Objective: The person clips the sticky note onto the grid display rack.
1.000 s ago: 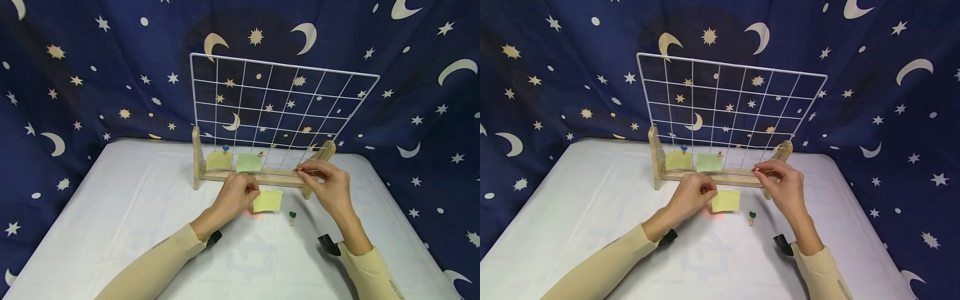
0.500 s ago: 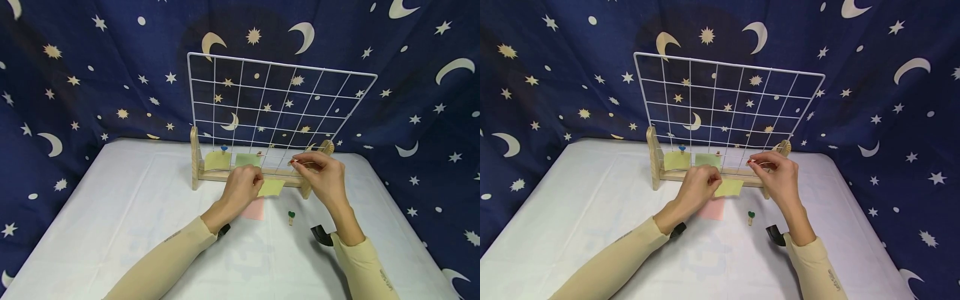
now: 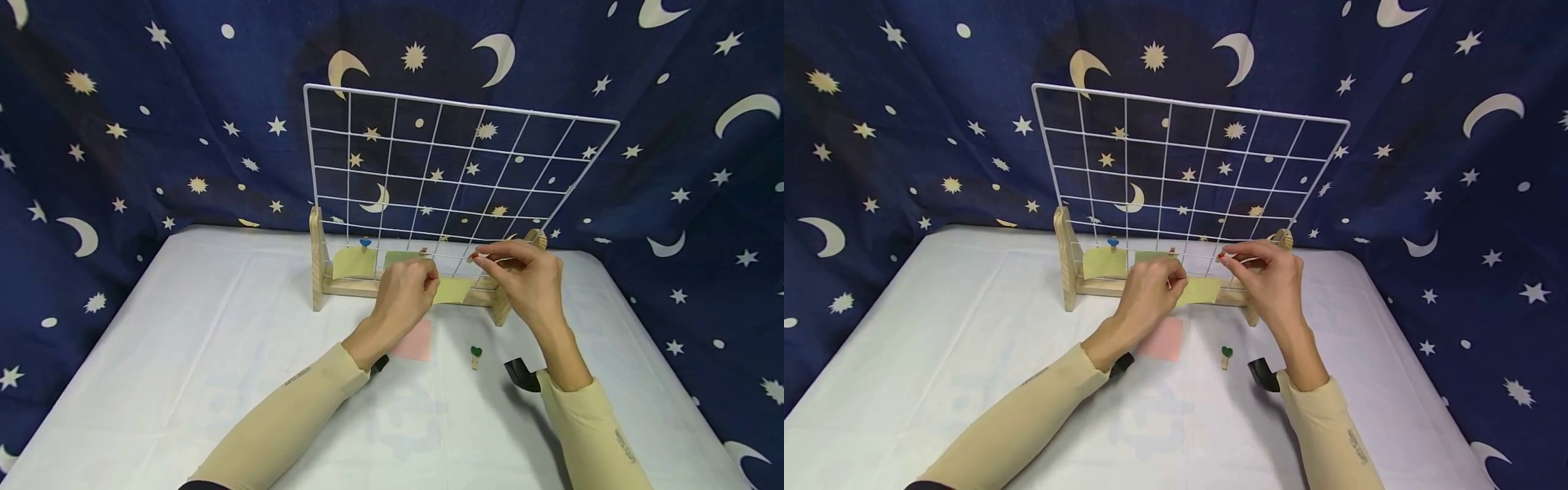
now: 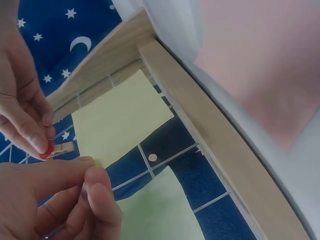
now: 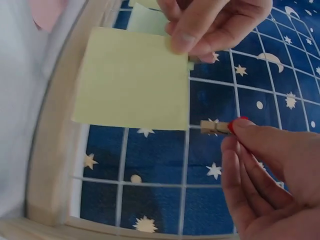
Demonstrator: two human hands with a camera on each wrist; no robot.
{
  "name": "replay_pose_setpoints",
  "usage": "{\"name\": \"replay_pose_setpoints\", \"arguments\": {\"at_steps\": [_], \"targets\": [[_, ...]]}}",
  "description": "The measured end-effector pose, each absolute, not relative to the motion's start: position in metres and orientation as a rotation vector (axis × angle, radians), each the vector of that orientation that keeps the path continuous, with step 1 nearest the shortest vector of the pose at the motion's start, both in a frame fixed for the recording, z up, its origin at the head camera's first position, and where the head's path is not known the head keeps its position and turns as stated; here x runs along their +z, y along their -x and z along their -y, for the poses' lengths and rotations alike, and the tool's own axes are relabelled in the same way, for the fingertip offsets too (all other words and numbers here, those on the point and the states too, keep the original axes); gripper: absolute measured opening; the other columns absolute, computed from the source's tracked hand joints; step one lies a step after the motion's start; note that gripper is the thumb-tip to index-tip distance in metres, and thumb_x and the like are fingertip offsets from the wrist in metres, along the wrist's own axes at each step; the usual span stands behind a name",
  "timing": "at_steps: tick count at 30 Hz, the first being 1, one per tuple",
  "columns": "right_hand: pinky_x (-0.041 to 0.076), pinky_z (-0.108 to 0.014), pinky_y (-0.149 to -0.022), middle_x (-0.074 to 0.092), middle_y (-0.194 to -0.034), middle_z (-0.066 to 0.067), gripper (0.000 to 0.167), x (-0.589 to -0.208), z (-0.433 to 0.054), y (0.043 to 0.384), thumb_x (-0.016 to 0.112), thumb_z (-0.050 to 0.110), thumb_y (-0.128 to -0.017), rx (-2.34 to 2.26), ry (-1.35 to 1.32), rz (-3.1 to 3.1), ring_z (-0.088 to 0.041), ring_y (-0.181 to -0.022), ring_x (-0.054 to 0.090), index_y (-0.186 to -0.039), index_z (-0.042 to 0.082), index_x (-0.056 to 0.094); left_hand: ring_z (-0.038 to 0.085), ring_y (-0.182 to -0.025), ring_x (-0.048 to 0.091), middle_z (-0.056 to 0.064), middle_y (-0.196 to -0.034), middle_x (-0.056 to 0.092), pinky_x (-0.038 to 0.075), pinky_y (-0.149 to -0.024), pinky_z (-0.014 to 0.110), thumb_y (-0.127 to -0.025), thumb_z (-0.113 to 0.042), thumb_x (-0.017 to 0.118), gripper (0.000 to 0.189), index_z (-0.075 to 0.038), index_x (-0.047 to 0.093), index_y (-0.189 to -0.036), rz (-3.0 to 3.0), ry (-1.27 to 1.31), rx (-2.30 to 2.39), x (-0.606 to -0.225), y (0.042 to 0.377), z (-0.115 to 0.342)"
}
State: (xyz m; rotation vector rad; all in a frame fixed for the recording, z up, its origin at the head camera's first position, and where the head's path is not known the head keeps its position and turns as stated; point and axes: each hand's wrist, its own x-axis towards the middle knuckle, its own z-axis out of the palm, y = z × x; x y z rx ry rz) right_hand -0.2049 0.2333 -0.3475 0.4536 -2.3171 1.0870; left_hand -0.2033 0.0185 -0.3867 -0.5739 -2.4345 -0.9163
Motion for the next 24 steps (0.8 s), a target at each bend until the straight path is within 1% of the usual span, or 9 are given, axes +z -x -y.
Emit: {"name": "replay_pose_setpoints", "arguments": {"at_steps": [7,12,17,21,24], "targets": [[0.054,-0.01,-0.071,0.08,-0.093,-0.001,0.013,-0.341,-0.237,0.208,0.087,0.008,-0.086,1.014,-0.474,2.345,0.001,-0.077,0.071,-0.098,0.012,0.085,0.016,-0.071,0.072,-0.001,-0.078,0.076,0.056,-0.061,0.029,-0.088,-0.001,0.077,0.014,-0.012,0.08,-0.081,2.419,0.548,-0.852,-0.389,0.212,-0.02],[0.053,-0.01,-0.07,0.08,-0.091,-0.001,0.014,-0.341,-0.238,0.211,0.088,0.008,-0.084,0.974,-0.515,2.362,-0.001,-0.075,0.07,-0.097,0.01,0.085,0.017,-0.065,0.071,-0.003,-0.076,0.077,0.053,-0.057,0.031,-0.088,-0.007,0.081,0.011,-0.015,0.081,-0.081,2.409,0.515,-0.799,-0.389,0.216,-0.023],[0.051,-0.009,-0.068,0.08,-0.089,0.001,0.012,-0.34,-0.237,0.214,0.089,0.01,-0.084,0.928,-0.511,2.361,0.001,-0.072,0.069,-0.095,0.012,0.086,0.017,-0.06,0.068,-0.003,-0.073,0.077,0.05,-0.054,0.031,-0.088,-0.012,0.083,0.01,-0.018,0.082,-0.079,2.405,0.502,-0.764,-0.387,0.218,-0.029],[0.049,-0.009,-0.066,0.08,-0.089,-0.001,0.011,-0.338,-0.238,0.215,0.089,0.011,-0.084,0.892,-0.507,2.37,0.002,-0.07,0.068,-0.094,0.013,0.086,0.015,-0.056,0.065,-0.005,-0.07,0.076,0.047,-0.052,0.029,-0.088,-0.011,0.082,0.013,-0.019,0.082,-0.078,2.392,0.502,-0.742,-0.386,0.22,-0.033],[0.049,-0.009,-0.065,0.08,-0.088,-0.001,0.011,-0.338,-0.24,0.215,0.089,0.01,-0.083,0.879,-0.523,2.362,0.003,-0.07,0.068,-0.093,0.012,0.086,0.014,-0.054,0.062,-0.005,-0.067,0.074,0.045,-0.05,0.029,-0.087,-0.008,0.08,0.014,-0.018,0.081,-0.078,2.381,0.505,-0.749,-0.386,0.222,-0.037]]}}
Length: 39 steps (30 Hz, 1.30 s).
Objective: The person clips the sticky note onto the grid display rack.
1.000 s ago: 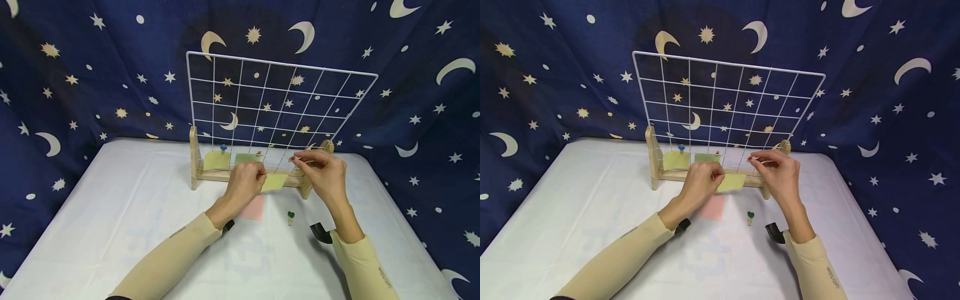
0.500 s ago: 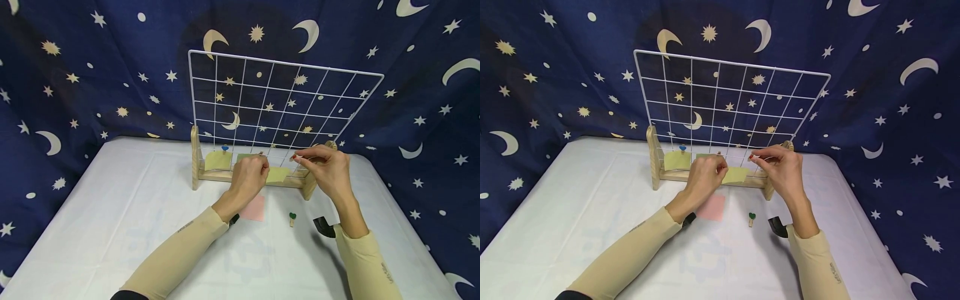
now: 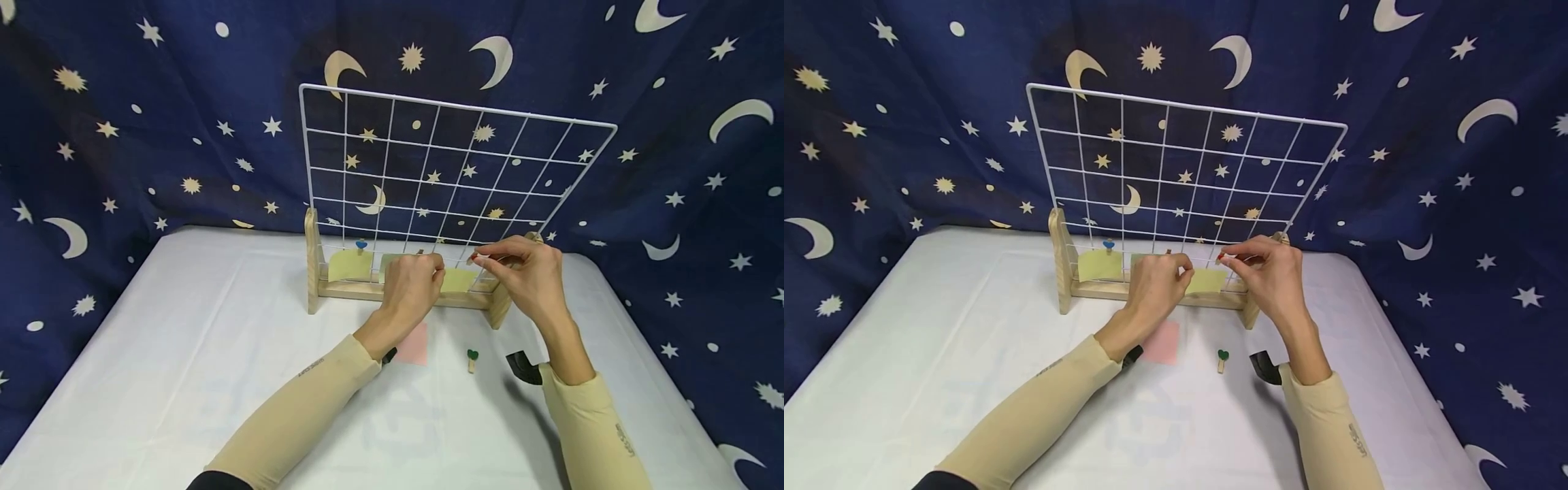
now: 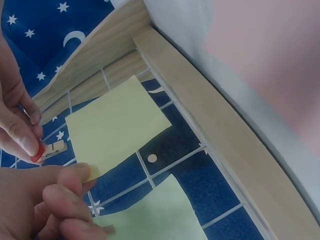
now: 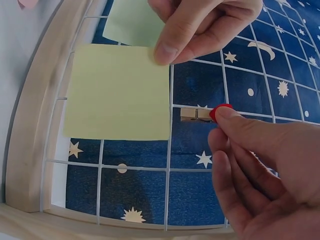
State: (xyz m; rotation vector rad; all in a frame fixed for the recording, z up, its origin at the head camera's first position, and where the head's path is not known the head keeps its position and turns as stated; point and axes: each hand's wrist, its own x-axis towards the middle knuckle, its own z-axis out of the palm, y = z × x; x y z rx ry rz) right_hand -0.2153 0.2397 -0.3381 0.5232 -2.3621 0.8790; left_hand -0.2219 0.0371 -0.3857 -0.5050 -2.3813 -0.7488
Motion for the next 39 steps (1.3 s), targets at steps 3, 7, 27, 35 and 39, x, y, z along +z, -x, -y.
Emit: {"name": "replay_pose_setpoints", "arguments": {"at_steps": [3,7,27,35,39], "targets": [[0.05,-0.009,-0.066,0.08,-0.087,0.0,0.011,-0.336,-0.24,0.217,0.09,0.008,-0.082,0.879,-0.541,2.338,0.004,-0.072,0.069,-0.092,0.011,0.085,0.015,-0.055,0.062,-0.004,-0.066,0.073,0.046,-0.051,0.03,-0.087,-0.006,0.079,0.014,-0.017,0.082,-0.079,2.368,0.505,-0.76,-0.385,0.223,-0.039],[0.05,-0.009,-0.065,0.08,-0.087,0.002,0.011,-0.336,-0.241,0.218,0.091,0.009,-0.081,0.878,-0.531,2.331,0.005,-0.072,0.069,-0.09,0.011,0.085,0.017,-0.058,0.066,-0.003,-0.07,0.076,0.048,-0.052,0.031,-0.088,-0.008,0.079,0.011,-0.016,0.083,-0.082,2.363,0.499,-0.758,-0.386,0.226,-0.042],[0.044,-0.009,-0.06,0.08,-0.084,-0.002,0.01,-0.348,-0.235,0.224,0.091,0.009,-0.081,0.83,-0.535,2.289,-0.017,-0.068,0.072,-0.089,0.01,0.086,0.018,-0.057,0.069,0.002,-0.073,0.078,0.052,-0.052,0.032,-0.089,-0.007,0.079,0.008,-0.012,0.082,-0.084,2.283,0.503,-0.792,-0.388,0.231,-0.046],[0.044,-0.008,-0.059,0.079,-0.082,-0.003,0.009,-0.353,-0.235,0.226,0.091,0.006,-0.08,0.823,-0.547,2.278,-0.02,-0.067,0.072,-0.087,0.009,0.085,0.019,-0.057,0.069,0.002,-0.072,0.078,0.052,-0.052,0.033,-0.089,-0.007,0.079,0.008,-0.012,0.082,-0.083,2.276,0.505,-0.801,-0.389,0.231,-0.044],[0.044,-0.007,-0.06,0.079,-0.082,-0.003,0.009,-0.355,-0.235,0.227,0.091,0.007,-0.081,0.822,-0.55,2.287,-0.021,-0.066,0.073,-0.087,0.009,0.085,0.019,-0.058,0.07,0.003,-0.073,0.078,0.052,-0.052,0.033,-0.089,-0.008,0.079,0.008,-0.012,0.082,-0.084,2.284,0.506,-0.805,-0.389,0.231,-0.044]]}}
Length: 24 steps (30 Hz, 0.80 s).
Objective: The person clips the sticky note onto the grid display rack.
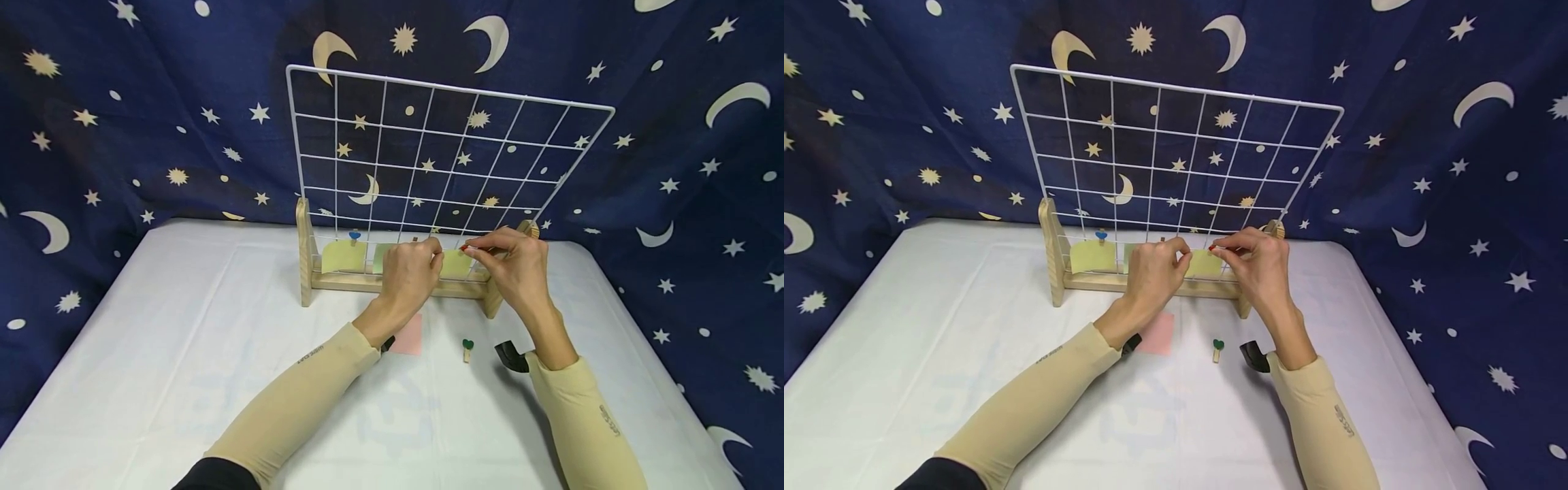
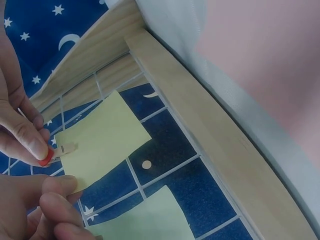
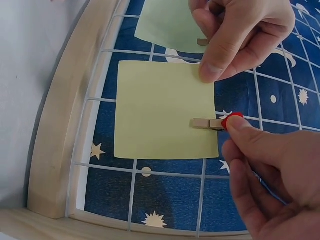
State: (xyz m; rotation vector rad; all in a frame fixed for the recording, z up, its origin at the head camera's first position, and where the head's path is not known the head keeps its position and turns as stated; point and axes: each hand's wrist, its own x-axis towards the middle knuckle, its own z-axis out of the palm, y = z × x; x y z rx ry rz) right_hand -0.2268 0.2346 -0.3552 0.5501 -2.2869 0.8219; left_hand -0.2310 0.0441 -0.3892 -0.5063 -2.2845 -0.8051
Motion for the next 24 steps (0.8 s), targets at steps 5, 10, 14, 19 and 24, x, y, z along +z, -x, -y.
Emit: {"name": "replay_pose_setpoints", "arguments": {"at_steps": [5,10,14,19,24], "targets": [[0.046,-0.005,-0.062,0.08,-0.084,-0.003,0.009,-0.3548,-0.2342,0.2268,0.09,0.007,-0.082,0.833,-0.544,2.306,-0.022,-0.068,0.074,-0.09,0.009,0.085,0.02,-0.058,0.07,0.003,-0.072,0.078,0.052,-0.053,0.033,-0.089,-0.009,0.079,0.006,-0.013,0.081,-0.085,2.284,0.501,-0.809,-0.3889,0.2319,-0.0426],[0.05,-0.005,-0.067,0.08,-0.09,-0.004,0.01,-0.3542,-0.2338,0.2253,0.088,0.007,-0.084,0.851,-0.541,2.34,-0.022,-0.075,0.075,-0.093,0.008,0.085,0.02,-0.056,0.069,0.002,-0.07,0.076,0.051,-0.051,0.034,-0.09,-0.009,0.079,0.006,-0.013,0.08,-0.085,2.268,0.499,-0.822,-0.3894,0.2319,-0.0416],[0.05,-0.005,-0.068,0.081,-0.092,-0.004,0.01,-0.3545,-0.2338,0.2242,0.087,0.007,-0.085,0.841,-0.543,2.346,-0.022,-0.077,0.075,-0.095,0.007,0.085,0.019,-0.055,0.068,0.001,-0.069,0.076,0.05,-0.05,0.034,-0.09,-0.008,0.078,0.008,-0.013,0.079,-0.084,2.247,0.51,-0.826,-0.3902,0.2316,-0.042],[0.049,-0.004,-0.069,0.081,-0.094,-0.005,0.011,-0.3543,-0.2333,0.2235,0.087,0.006,-0.086,0.836,-0.553,2.348,-0.022,-0.078,0.076,-0.096,0.007,0.084,0.019,-0.056,0.069,0.002,-0.07,0.076,0.051,-0.05,0.034,-0.09,-0.007,0.079,0.008,-0.013,0.078,-0.084,2.219,0.514,-0.842,-0.3913,0.2323,-0.0425],[0.049,-0.003,-0.069,0.082,-0.094,-0.006,0.01,-0.3538,-0.2322,0.224,0.085,0.005,-0.087,0.833,-0.565,2.356,-0.024,-0.08,0.078,-0.097,0.007,0.084,0.019,-0.056,0.069,0.002,-0.069,0.076,0.051,-0.051,0.035,-0.09,-0.007,0.079,0.009,-0.013,0.077,-0.084,2.194,0.513,-0.857,-0.3917,0.2336,-0.0424]]}}
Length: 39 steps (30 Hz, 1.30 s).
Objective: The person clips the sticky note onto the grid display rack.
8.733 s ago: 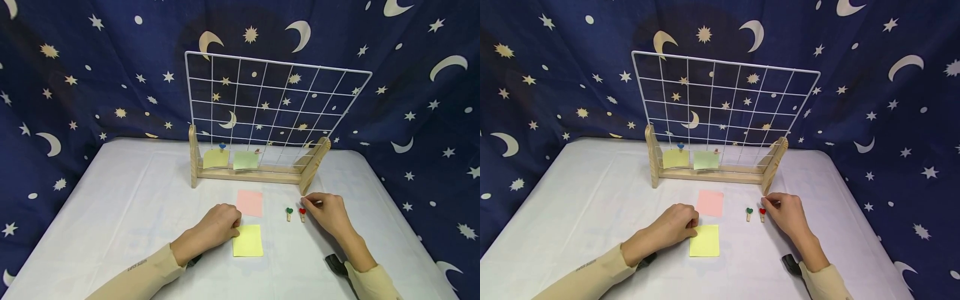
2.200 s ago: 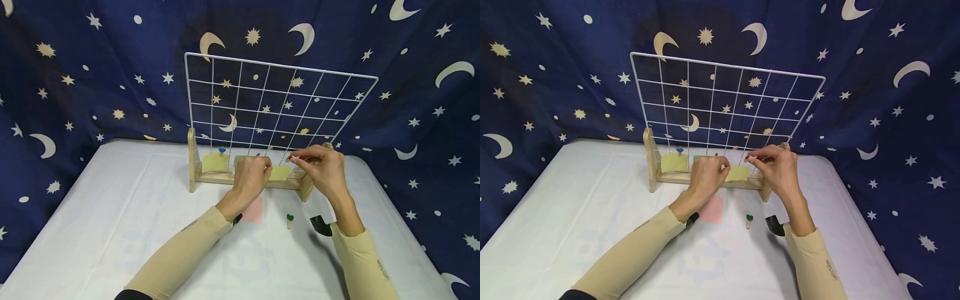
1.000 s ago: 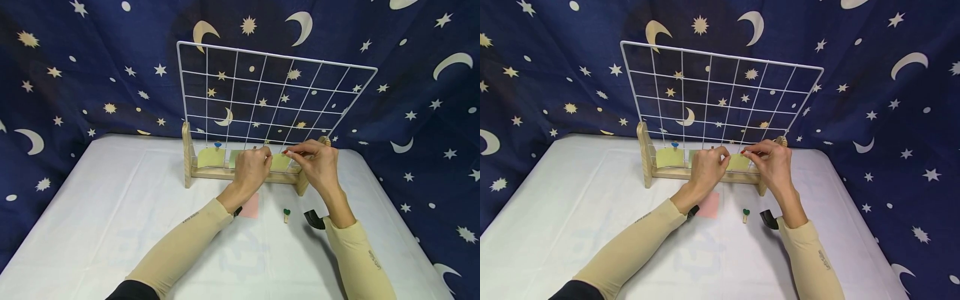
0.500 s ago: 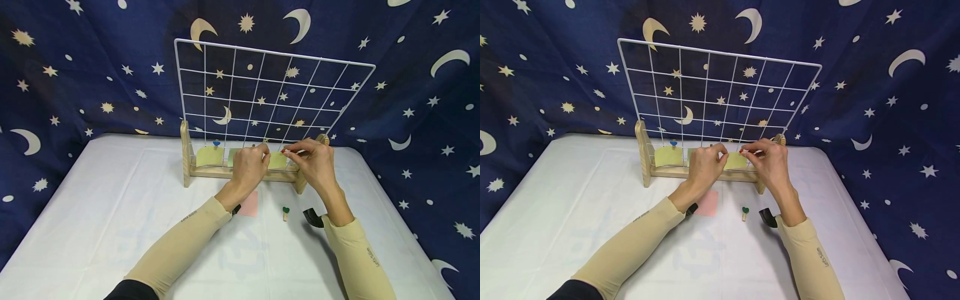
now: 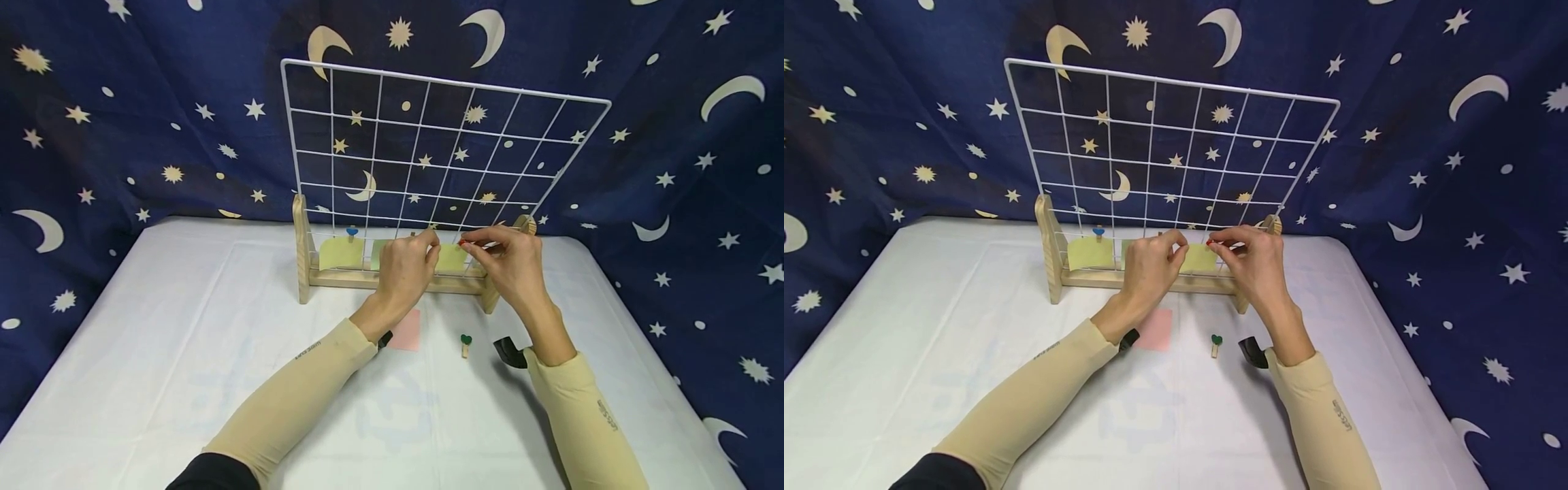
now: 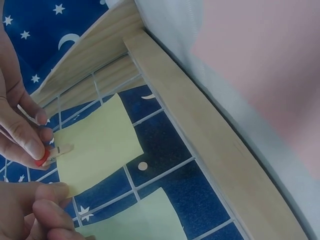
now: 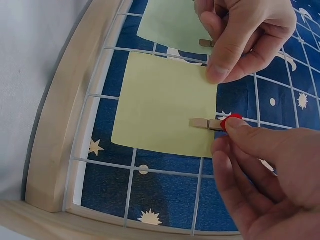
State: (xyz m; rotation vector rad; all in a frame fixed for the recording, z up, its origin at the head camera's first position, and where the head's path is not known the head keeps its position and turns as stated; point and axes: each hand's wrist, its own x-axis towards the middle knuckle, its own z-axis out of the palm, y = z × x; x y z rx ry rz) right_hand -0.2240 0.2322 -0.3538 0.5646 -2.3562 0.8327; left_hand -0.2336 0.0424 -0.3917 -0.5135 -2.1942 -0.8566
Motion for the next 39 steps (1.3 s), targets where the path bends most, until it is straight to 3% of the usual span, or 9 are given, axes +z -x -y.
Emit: {"name": "replay_pose_setpoints", "arguments": {"at_steps": [21,39], "targets": [[0.046,0.0,-0.07,0.082,-0.091,-0.007,0.01,-0.3541,-0.2302,0.2245,0.085,0.008,-0.087,0.794,-0.56,2.339,-0.024,-0.079,0.079,-0.097,0.007,0.084,0.012,-0.048,0.058,0.003,-0.062,0.07,0.044,-0.048,0.03,-0.09,-0.006,0.079,0.007,-0.01,0.076,-0.086,2.136,0.549,-0.912,-0.3932,0.2379,-0.0412],[0.047,-0.002,-0.071,0.082,-0.095,-0.006,0.012,-0.3543,-0.2298,0.2231,0.082,0.008,-0.091,0.796,-0.554,2.417,-0.021,-0.082,0.078,-0.103,0.008,0.082,0.014,-0.049,0.059,0.004,-0.067,0.074,0.049,-0.05,0.033,-0.09,-0.008,0.08,0.006,-0.01,0.075,-0.088,2.181,0.551,-0.89,-0.3945,0.2362,-0.0401]]}}
